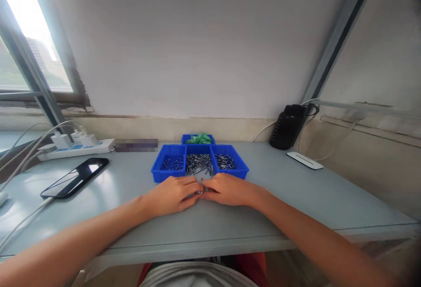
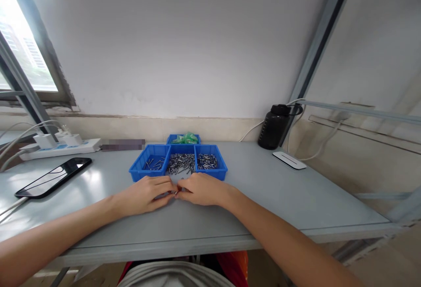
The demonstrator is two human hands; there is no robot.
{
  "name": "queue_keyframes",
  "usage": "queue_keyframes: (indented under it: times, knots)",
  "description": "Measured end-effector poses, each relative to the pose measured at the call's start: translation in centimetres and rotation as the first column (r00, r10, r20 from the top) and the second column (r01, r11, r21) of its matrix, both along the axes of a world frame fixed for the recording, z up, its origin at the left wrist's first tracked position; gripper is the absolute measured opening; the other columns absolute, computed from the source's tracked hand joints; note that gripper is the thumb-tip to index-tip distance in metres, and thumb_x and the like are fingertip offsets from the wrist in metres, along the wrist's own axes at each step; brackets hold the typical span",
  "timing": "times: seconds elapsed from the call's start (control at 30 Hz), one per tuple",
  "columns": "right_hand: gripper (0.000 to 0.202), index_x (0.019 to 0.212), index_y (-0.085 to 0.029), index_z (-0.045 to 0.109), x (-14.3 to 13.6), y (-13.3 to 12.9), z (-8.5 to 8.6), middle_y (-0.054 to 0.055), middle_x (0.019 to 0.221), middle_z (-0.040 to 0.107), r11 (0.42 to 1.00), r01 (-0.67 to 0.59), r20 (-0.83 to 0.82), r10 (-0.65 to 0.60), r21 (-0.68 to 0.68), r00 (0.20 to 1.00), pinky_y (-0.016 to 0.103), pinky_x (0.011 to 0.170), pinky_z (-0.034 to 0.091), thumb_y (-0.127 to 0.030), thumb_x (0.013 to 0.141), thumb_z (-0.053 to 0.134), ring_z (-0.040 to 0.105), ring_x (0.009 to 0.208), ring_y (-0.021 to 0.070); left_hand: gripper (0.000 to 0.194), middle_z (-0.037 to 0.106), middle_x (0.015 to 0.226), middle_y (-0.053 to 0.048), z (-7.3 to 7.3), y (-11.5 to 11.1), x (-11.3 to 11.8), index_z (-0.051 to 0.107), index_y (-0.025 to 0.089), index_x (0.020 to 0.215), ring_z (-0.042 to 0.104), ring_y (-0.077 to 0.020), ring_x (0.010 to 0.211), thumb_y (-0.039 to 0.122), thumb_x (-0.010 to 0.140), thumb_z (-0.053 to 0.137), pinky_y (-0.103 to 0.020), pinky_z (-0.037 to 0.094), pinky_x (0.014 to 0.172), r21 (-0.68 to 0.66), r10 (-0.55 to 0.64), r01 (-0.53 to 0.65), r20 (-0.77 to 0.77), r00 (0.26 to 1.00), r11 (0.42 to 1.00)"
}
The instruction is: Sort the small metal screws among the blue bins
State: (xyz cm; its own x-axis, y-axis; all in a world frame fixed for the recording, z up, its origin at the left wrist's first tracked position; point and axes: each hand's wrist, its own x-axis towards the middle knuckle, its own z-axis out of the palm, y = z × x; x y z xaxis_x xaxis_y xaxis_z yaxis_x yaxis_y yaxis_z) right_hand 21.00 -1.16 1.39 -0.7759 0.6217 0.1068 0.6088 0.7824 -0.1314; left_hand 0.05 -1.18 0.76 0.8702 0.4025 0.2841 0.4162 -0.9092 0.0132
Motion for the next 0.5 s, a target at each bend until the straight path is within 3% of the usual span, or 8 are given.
queue_keyframes:
  times: [0.2,0.3,0.5]
  knots:
    - [0.019,0.086,-0.018,0.060,0.09,-0.20,0.32,0.002,0.070,0.061,1.000,0.016,-0.001,-0.016,-0.004,1.000,0.023,0.054,0.031,-0.029,0.086,0.044,0.054,0.062,0.0140,0.013,0.057,0.086,-0.002,0.10,-0.24,0.17,0.052,0.018,0.091,0.055,-0.0134,0.079,0.019,0.081,0.044,-0.023,0.043,0.069,-0.003,0.040,-0.040,0.005,0.999,0.999]
    - [0.016,0.085,-0.019,0.059,0.18,-0.38,0.59,0.001,0.069,0.061,0.999,0.022,-0.014,-0.022,-0.035,1.000,0.022,0.054,0.031,-0.029,0.084,0.046,0.054,0.063,0.0135,0.013,0.058,0.080,-0.001,-0.08,-0.12,0.17,0.052,0.018,0.090,0.056,-0.0132,0.073,0.022,0.084,0.042,-0.023,0.042,0.065,0.022,0.083,-0.083,-0.003,0.997,0.996]
    - [0.025,0.084,-0.018,0.059,0.09,-0.50,0.78,0.001,0.069,0.062,0.998,0.028,-0.029,-0.029,-0.054,0.999,0.022,0.055,0.032,-0.038,0.087,0.043,0.053,0.062,0.0135,0.021,0.061,0.085,-0.002,-0.49,0.35,0.12,0.055,0.019,0.098,0.059,-0.0139,0.079,0.028,0.090,0.038,-0.024,0.043,0.071,0.049,0.094,-0.093,-0.015,0.996,0.994]
